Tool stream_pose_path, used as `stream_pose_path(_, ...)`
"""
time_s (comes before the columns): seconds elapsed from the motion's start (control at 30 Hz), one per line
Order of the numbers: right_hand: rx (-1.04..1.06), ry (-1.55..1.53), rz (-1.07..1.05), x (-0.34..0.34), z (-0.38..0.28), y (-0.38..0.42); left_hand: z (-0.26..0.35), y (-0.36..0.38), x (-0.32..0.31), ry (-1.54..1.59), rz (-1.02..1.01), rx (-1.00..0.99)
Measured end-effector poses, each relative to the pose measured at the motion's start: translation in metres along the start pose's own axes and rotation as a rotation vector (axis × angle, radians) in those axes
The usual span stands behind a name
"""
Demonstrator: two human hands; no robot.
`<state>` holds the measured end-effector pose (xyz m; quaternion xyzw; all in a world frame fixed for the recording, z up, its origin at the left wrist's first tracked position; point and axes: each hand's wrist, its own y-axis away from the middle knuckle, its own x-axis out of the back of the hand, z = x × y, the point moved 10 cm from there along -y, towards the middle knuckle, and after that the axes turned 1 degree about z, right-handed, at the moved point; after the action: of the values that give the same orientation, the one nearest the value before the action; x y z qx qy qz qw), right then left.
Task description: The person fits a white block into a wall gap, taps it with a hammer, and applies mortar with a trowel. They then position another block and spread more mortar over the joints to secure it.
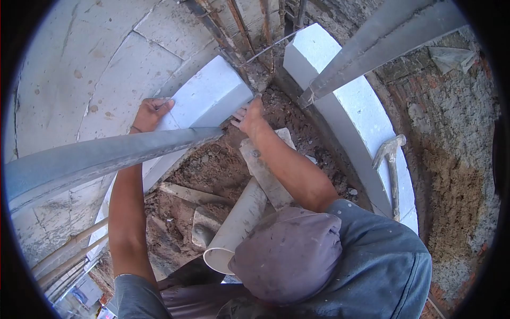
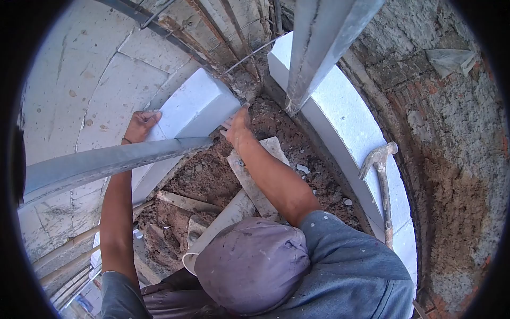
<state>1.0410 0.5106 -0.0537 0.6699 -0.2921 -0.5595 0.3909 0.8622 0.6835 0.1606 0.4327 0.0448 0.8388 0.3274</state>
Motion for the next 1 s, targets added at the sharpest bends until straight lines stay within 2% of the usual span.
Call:
stream_pose_path(0.23,0.006,0.015,-0.012,0.004,0.001,-0.009,0.009,0.004,0.001,-0.033,0.004,0.044)
stream_pose_path(0.33,-0.004,0.052,0.009,0.002,-0.001,-0.003,0.022,0.012,-0.001,0.043,-0.038,0.083)
stream_pose_path(0.4,0.004,0.032,-0.018,0.002,0.000,-0.006,0.018,0.006,-0.001,0.036,-0.017,-0.032)
stream_pose_path(0.57,-0.002,-0.001,-0.036,0.000,0.000,-0.001,0.008,0.001,-0.001,0.120,-0.032,-0.032)
stream_pose_path(0.63,-0.024,0.004,0.016,0.004,0.002,-0.001,-0.006,0.000,-0.005,0.223,-0.097,0.096)
stream_pose_path(0.73,-0.037,-0.001,0.011,0.004,0.000,-0.001,-0.011,-0.002,-0.008,0.321,-0.153,0.156)
stream_pose_path(0.87,-0.038,0.006,0.006,0.003,0.001,-0.004,-0.002,0.001,-0.009,0.210,-0.156,0.132)
stream_pose_path(0.93,-0.035,-0.058,0.040,0.005,0.002,-0.009,-0.003,0.002,-0.003,0.188,-0.041,0.120)
stream_pose_path(1.0,-0.030,-0.064,0.030,0.007,0.004,-0.017,-0.004,0.002,-0.003,0.194,-0.048,0.100)
